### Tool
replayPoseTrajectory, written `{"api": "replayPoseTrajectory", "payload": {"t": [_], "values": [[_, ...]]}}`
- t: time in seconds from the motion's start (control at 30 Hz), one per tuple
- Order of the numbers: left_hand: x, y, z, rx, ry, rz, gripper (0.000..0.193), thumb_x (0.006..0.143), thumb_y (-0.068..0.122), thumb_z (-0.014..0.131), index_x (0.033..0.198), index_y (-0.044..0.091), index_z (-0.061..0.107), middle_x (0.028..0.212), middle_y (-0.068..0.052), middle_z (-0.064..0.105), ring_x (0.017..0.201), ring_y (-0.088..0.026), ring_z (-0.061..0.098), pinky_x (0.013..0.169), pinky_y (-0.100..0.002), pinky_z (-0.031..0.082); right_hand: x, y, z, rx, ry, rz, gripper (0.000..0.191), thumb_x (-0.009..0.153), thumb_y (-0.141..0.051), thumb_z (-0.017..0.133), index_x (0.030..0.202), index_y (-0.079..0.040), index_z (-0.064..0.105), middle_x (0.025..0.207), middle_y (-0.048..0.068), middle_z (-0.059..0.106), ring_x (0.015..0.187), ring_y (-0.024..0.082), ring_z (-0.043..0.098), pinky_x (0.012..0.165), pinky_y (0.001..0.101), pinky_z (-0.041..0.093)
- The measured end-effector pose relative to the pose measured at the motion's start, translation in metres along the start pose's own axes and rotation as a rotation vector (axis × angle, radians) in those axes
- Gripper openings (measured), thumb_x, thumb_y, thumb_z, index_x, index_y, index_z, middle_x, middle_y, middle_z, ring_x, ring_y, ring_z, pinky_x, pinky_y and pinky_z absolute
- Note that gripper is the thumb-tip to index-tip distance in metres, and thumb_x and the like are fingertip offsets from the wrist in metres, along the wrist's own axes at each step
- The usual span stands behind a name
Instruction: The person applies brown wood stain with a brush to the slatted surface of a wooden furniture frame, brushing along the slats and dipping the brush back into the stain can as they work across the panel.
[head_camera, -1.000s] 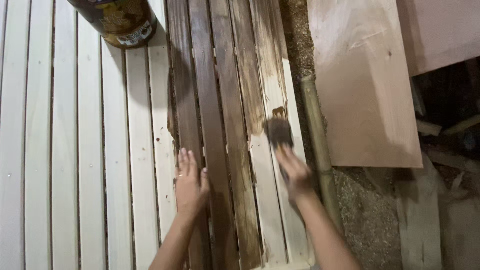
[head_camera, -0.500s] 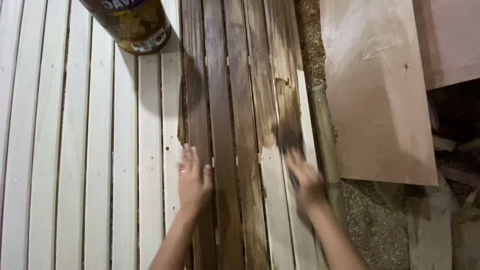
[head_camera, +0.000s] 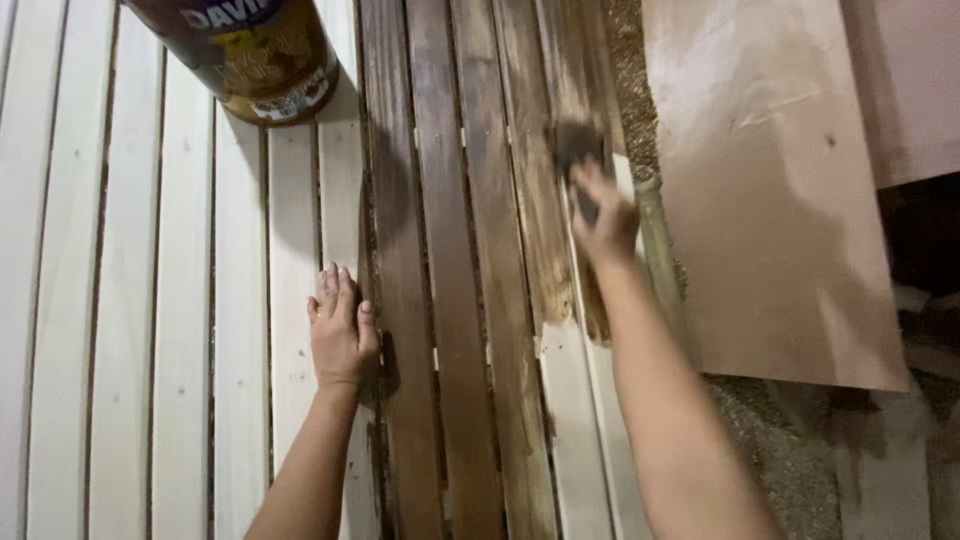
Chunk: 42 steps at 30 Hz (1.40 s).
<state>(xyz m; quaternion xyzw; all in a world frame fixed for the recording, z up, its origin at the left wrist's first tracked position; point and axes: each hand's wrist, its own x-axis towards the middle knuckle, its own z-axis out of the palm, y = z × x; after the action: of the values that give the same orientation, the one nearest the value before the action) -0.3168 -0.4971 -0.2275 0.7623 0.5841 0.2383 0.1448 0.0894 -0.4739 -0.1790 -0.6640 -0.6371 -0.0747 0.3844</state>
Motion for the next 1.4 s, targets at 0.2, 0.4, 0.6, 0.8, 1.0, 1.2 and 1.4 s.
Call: {"api": "replayPoseTrajectory", "payload": {"t": [0.2, 0.4, 0.6, 0.8, 1.0, 1.2, 1.4], "values": [[-0.004, 0.000, -0.004, -0.037, 0.021, 0.049, 0.064, 0.105, 0.031, 0.040, 0.159, -0.003, 0.036, 0.164, -0.023, 0.037, 0.154, -0.040, 0.028, 0.124, -0.056, 0.020, -0.012, -0.008, -0.009, 0.086, -0.087, 0.065, 0.034, 0.101, -0.014, 0.062, 0.131, -0.001, 0.066, 0.136, 0.025, 0.065, 0.120, 0.034, 0.070, 0.092, 0.0327, 0.062], [-0.002, 0.013, -0.009, 0.100, -0.032, -0.006, 0.067, 0.099, 0.032, 0.045, 0.156, -0.002, 0.037, 0.162, -0.022, 0.038, 0.154, -0.037, 0.030, 0.124, -0.053, 0.023, -0.129, -0.033, -0.082, -0.029, -0.173, 0.151, 0.021, 0.100, -0.006, 0.064, 0.119, -0.008, 0.074, 0.129, 0.019, 0.070, 0.065, 0.017, 0.075, 0.047, 0.0249, 0.058], [0.000, 0.014, -0.006, 0.150, -0.039, -0.009, 0.066, 0.099, 0.031, 0.046, 0.156, -0.003, 0.038, 0.162, -0.023, 0.038, 0.153, -0.038, 0.030, 0.123, -0.052, 0.024, 0.011, 0.020, 0.010, 0.071, -0.113, 0.145, 0.046, 0.087, 0.011, 0.062, 0.129, -0.007, 0.070, 0.138, 0.019, 0.067, 0.115, 0.026, 0.073, 0.073, 0.0255, 0.064], [0.002, 0.015, -0.007, 0.143, -0.053, -0.038, 0.067, 0.097, 0.031, 0.047, 0.155, -0.001, 0.040, 0.162, -0.020, 0.038, 0.154, -0.036, 0.031, 0.124, -0.051, 0.024, 0.121, 0.020, 0.032, 0.523, 0.390, 0.696, 0.015, 0.094, -0.012, 0.073, 0.107, -0.006, 0.073, 0.096, 0.008, 0.078, 0.078, 0.016, 0.077, 0.061, 0.0235, 0.066], [0.005, 0.008, 0.000, 0.193, -0.030, -0.012, 0.067, 0.096, 0.031, 0.048, 0.155, 0.000, 0.040, 0.163, -0.021, 0.038, 0.154, -0.036, 0.030, 0.123, -0.051, 0.023, 0.119, 0.022, 0.025, 0.627, 0.537, 1.239, 0.019, 0.090, -0.019, 0.070, 0.101, -0.003, 0.069, 0.095, 0.013, 0.077, 0.073, 0.016, 0.082, 0.059, 0.0248, 0.066], [0.001, 0.006, 0.003, 0.166, -0.067, -0.044, 0.069, 0.096, 0.032, 0.048, 0.156, 0.000, 0.039, 0.163, -0.020, 0.037, 0.154, -0.034, 0.030, 0.124, -0.050, 0.023, 0.029, 0.009, -0.042, 0.081, 0.168, 0.869, 0.022, 0.098, -0.023, 0.077, 0.095, -0.002, 0.072, 0.078, 0.008, 0.073, 0.056, 0.013, 0.068, 0.050, 0.0299, 0.058], [0.003, 0.012, 0.000, 0.194, -0.063, -0.018, 0.068, 0.097, 0.032, 0.047, 0.155, -0.002, 0.040, 0.162, -0.021, 0.039, 0.154, -0.036, 0.030, 0.125, -0.051, 0.023, -0.060, -0.055, -0.170, -0.138, -0.299, 0.765, 0.020, 0.090, -0.022, 0.075, 0.102, -0.006, 0.074, 0.082, 0.009, 0.077, 0.056, 0.015, 0.070, 0.050, 0.0299, 0.059]]}}
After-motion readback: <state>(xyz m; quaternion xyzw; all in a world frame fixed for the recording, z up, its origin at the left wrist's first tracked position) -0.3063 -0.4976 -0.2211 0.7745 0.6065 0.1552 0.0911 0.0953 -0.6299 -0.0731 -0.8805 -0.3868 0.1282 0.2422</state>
